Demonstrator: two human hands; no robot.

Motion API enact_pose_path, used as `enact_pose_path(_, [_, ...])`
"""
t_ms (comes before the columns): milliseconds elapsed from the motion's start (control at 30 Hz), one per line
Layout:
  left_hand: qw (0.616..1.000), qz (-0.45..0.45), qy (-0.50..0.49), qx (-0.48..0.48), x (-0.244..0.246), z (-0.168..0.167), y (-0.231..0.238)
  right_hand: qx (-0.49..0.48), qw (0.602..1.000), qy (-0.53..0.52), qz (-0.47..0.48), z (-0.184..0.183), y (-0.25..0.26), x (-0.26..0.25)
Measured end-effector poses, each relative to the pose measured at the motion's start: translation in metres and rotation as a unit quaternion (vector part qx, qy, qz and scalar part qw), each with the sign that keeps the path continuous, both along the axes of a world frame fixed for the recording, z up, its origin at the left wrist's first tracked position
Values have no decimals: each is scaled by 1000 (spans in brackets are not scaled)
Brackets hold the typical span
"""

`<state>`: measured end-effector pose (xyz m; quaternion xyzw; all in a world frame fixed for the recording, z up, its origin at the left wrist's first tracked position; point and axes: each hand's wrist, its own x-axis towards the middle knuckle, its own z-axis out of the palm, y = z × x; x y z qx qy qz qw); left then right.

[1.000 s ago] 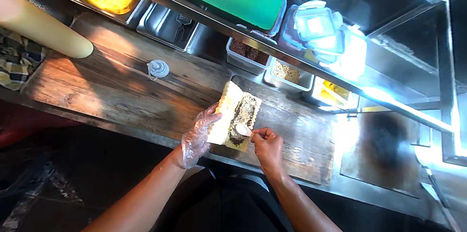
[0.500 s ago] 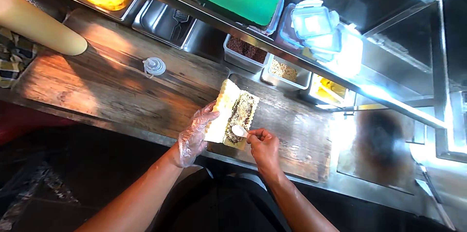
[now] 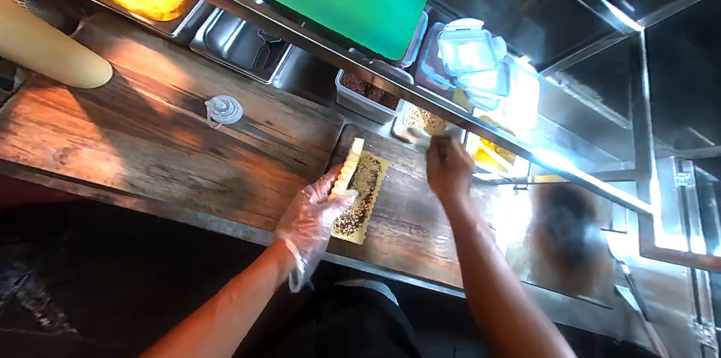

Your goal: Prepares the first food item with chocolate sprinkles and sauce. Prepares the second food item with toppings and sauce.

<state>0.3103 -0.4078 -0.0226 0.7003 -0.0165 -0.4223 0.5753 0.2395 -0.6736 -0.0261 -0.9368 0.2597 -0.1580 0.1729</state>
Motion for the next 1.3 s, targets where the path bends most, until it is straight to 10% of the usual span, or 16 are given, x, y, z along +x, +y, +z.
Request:
enact_pose_path(267, [932,-172,-260,185,-27,-1,-26,62,950,298,78,-64,-127,89])
enact_pose_path(433, [1000,26,-2,-11,-7,-5,3,280,921,243,119,-122,-156,96])
enact_pose_path(667, [983,105,113,-99,1,-23,29,300,933,199,-9,-80,-153,74])
enact_pose_path(867, [981,104,115,-119,-4,-21,32,390,914,66,-87,-43,-117,46])
enact_pose_path(1133, [989,67,114,-73,0,-7,35,469,875,61,-104,14,53,-27])
enact_pose_path(1300, [989,59,119,-59,1,-2,36,197,979,17,49,-15,134,-76])
